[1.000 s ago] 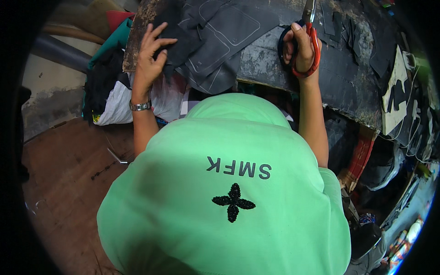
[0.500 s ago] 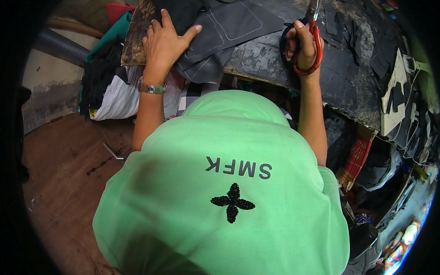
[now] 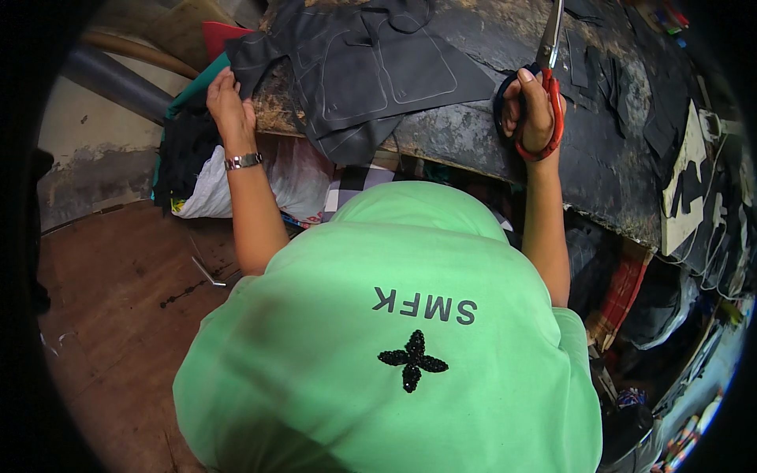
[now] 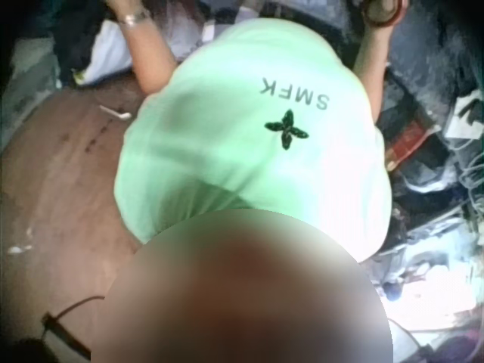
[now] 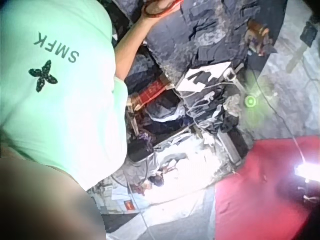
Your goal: The person uses red-handled scissors to cut black rubber pieces along pre-drawn outlines on a workbench. They repeatedly reposition the rubber sheet, cut along the marked lines, and place the cut pieces on the table. The process continues throughout the clip with multiple pieces being cut and set aside.
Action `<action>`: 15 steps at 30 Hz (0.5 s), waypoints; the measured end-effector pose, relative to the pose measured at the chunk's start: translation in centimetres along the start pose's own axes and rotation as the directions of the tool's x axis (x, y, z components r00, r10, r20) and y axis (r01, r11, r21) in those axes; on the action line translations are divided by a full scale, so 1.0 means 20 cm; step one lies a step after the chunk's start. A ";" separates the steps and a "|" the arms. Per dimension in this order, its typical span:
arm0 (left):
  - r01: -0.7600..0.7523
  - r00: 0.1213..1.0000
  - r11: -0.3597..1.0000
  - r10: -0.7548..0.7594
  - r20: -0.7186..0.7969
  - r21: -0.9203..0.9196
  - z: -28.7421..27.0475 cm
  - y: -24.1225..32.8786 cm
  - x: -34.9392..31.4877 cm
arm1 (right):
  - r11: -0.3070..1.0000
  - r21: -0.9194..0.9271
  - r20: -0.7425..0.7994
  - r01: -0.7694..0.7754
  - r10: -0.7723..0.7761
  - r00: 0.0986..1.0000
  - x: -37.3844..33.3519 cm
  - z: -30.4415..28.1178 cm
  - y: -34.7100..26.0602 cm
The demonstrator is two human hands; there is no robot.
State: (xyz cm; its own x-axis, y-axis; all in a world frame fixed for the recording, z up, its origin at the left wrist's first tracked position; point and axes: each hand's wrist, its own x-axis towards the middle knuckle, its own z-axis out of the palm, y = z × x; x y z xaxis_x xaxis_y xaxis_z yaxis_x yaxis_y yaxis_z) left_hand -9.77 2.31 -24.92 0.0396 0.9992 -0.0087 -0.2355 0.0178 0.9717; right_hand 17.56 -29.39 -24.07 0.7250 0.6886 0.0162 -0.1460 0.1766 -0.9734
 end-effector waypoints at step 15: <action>-0.670 0.729 0.479 0.281 0.625 0.567 0.16 0.05 0.16 | 1.000 0.002 0.017 -0.026 0.026 1.000 0.00 0.00 -0.01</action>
State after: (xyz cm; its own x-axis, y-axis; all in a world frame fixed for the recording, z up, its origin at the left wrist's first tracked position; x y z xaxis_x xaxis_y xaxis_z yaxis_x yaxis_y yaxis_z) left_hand -6.82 5.31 -23.26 0.5693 0.7103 0.4139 0.4108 -0.6819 0.6052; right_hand 17.62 -29.37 -23.79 0.7090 0.7051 -0.0055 -0.1663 0.1597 -0.9731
